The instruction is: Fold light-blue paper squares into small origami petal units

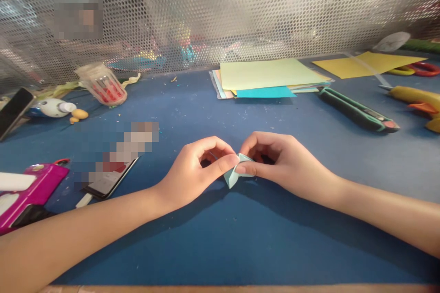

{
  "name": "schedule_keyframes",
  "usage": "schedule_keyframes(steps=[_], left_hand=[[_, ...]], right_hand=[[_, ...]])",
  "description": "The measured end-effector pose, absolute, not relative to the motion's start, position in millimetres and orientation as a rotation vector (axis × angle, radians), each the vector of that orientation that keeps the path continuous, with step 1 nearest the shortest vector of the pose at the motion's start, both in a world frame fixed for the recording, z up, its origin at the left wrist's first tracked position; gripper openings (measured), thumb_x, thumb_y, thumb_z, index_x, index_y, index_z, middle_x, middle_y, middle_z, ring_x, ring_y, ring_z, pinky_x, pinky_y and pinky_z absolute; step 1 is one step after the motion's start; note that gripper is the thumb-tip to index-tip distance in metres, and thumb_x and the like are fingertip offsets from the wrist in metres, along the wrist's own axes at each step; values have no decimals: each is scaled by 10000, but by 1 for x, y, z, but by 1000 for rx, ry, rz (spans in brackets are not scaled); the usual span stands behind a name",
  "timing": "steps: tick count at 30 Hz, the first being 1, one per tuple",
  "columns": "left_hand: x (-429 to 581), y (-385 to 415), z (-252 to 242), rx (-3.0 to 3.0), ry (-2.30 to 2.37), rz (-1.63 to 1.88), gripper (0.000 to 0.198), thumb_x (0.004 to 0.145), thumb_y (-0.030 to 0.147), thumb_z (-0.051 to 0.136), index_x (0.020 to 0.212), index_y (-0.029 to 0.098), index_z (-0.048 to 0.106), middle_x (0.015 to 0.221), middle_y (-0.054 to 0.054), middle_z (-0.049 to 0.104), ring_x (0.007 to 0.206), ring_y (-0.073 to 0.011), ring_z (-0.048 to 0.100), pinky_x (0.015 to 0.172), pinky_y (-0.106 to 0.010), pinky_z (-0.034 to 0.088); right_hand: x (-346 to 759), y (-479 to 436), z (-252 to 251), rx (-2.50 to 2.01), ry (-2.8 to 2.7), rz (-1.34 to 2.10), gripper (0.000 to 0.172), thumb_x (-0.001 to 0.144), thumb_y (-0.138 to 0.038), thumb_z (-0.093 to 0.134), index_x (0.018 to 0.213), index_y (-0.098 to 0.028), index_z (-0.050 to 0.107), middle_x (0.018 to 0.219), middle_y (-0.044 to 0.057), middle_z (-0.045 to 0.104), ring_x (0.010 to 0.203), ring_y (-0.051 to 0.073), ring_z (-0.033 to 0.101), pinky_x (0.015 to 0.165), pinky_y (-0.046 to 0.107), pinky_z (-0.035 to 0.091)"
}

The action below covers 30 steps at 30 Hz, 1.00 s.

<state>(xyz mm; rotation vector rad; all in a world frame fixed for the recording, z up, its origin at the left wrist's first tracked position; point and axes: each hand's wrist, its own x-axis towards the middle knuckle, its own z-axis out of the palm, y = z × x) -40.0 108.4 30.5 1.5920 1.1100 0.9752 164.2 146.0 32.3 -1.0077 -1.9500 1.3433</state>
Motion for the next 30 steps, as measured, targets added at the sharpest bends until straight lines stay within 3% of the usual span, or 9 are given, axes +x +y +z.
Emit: schedule_keyframes(steps=[5,10,14,22,30], left_hand=[[-38,107,33,1722,1182,884,259,735,274,847,888,192,655,812,25,662,710,-128,563,663,-249,463],[-37,106,30,1736,1200,957,41,864,196,682,849,194,645,795,20,677,717,-129,612,667,-242,485],[-37,105,29,1784,1191,1037,52,870,157,651,839,198,659,796,17,698,738,-135,643,687,-241,502],[-38,103,29,1809,1136,1014,84,856,109,630,857,190,654,800,18,700,740,-123,655,703,-223,522],[-38,104,29,1724,1169,1028,56,885,249,675,871,196,665,795,4,701,705,-139,647,655,-243,532]], right_hand=[[164,146,32,-1030,-1891,1347,301,757,-451,833,751,-208,656,625,-27,611,570,119,499,519,254,399],[165,147,32,-998,-1897,1301,305,761,-466,829,799,-213,664,669,-18,633,586,130,533,523,259,420],[165,146,32,-942,-1927,1294,256,785,-429,818,869,-213,708,723,-9,674,623,137,578,564,263,466],[165,145,33,-1026,-1865,1332,259,723,-410,865,679,-219,696,632,-11,701,587,143,602,566,272,480],[164,145,34,-979,-1835,1369,269,719,-431,867,693,-227,692,650,-1,719,579,154,631,549,280,515]])
